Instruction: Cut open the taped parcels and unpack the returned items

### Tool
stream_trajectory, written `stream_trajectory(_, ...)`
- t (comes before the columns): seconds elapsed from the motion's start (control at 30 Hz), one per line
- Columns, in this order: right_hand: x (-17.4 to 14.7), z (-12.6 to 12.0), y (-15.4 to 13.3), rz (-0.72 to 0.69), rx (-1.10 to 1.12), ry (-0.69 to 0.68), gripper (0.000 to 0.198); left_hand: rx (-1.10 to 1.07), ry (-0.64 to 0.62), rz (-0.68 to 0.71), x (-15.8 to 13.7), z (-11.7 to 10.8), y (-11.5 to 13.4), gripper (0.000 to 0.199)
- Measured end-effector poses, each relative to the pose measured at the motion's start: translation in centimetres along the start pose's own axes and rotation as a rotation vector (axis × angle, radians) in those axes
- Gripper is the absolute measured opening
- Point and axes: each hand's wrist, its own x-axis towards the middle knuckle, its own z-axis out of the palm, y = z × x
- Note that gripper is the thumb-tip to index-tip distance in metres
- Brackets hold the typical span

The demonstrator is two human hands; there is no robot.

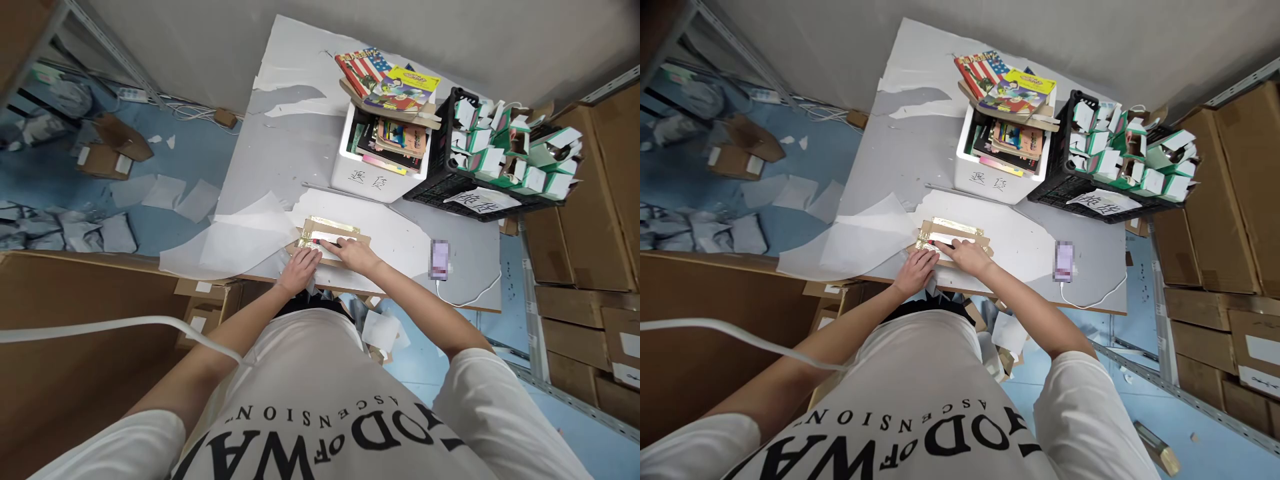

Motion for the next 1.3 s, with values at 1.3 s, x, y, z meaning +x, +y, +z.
stream_trajectory(1.3,-12.6,17.0,8.0,0.884,0.491,0.525,0.057,0.021,-0.088,-0.018,0.6,-1.5,0.9,0.055)
